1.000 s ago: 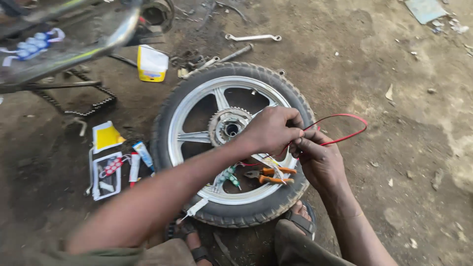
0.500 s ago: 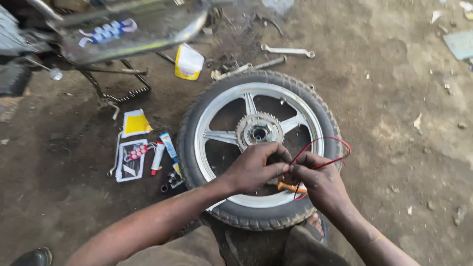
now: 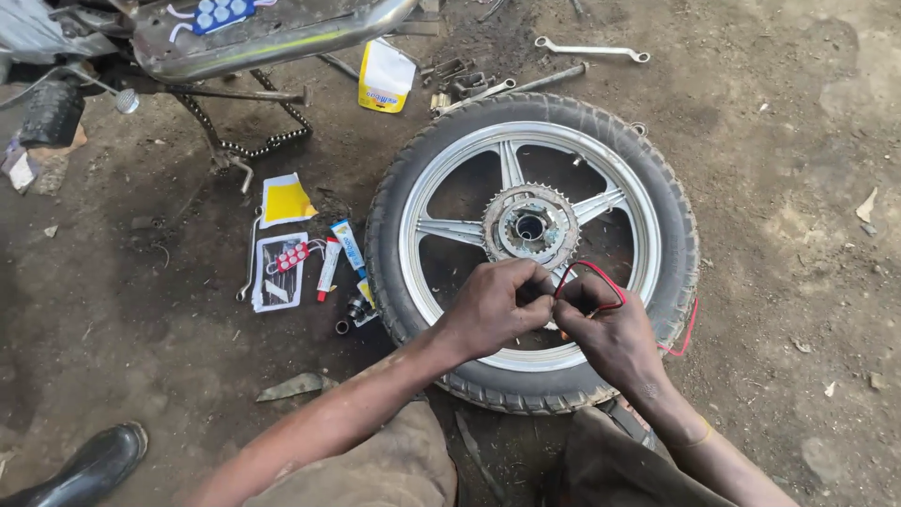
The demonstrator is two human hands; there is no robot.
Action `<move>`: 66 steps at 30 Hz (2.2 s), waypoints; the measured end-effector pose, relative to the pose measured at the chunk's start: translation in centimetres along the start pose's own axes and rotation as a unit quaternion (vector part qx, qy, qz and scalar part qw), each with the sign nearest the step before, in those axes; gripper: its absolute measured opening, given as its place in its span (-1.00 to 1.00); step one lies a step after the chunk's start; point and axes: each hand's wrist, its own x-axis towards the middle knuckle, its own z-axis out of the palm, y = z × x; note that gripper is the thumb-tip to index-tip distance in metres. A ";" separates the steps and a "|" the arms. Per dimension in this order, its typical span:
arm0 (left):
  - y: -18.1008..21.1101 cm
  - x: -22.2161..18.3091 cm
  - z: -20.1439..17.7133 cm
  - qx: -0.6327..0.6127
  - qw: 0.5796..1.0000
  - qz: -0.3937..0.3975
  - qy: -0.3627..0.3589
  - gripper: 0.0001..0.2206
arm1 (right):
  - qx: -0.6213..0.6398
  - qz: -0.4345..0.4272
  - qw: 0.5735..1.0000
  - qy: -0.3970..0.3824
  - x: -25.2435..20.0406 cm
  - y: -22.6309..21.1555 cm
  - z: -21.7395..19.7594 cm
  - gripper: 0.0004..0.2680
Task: Preparing and attaching electrical wiring and LED strips to the spokes of a motorcycle wheel using pliers.
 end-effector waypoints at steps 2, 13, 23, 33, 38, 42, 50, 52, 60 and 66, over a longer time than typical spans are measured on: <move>-0.5 -0.1 0.0 0.000 1.000 0.000 0.006 -0.90 | -0.013 -0.008 1.000 -0.001 0.1 -0.3 0.1 -0.98; 0.9 0.1 -0.2 -0.015 1.000 -0.019 -0.009 -0.88 | -0.074 -0.101 0.992 0.034 -0.6 -0.5 0.5 -0.94; -1.1 0.5 1.4 -0.045 0.998 0.030 -0.021 -0.85 | -0.043 -0.121 0.990 0.055 -0.4 0.4 -0.2 -0.94; -2.0 0.1 2.3 -0.063 0.996 0.058 -0.040 -0.81 | -0.025 -0.154 0.986 0.066 -0.8 0.4 -0.3 -0.94; -1.5 0.0 2.2 -0.085 0.993 0.068 -0.040 -0.84 | 0.007 -0.111 0.992 0.067 -1.1 0.9 0.5 -0.93; -1.3 -0.1 1.9 -0.046 0.994 0.086 -0.048 -0.82 | 0.081 -0.058 0.993 0.068 -1.1 0.4 0.9 -0.94; 1.1 0.0 0.2 -0.036 0.995 0.090 -0.037 -0.86 | 0.233 0.046 0.971 0.016 -0.3 0.2 0.8 -0.98; 2.4 0.3 -0.3 -0.040 0.993 0.106 -0.022 -0.89 | 0.226 0.028 0.973 0.018 0.2 0.6 0.4 -0.98; 1.8 -0.1 -0.8 0.062 0.991 0.097 -0.062 -0.87 | 0.073 -0.042 0.996 0.022 -1.0 -0.3 0.1 -0.98; 2.0 -0.6 -0.5 0.054 0.989 -0.018 -0.134 -0.87 | -0.086 -0.188 0.978 0.008 -1.1 0.2 0.0 -0.94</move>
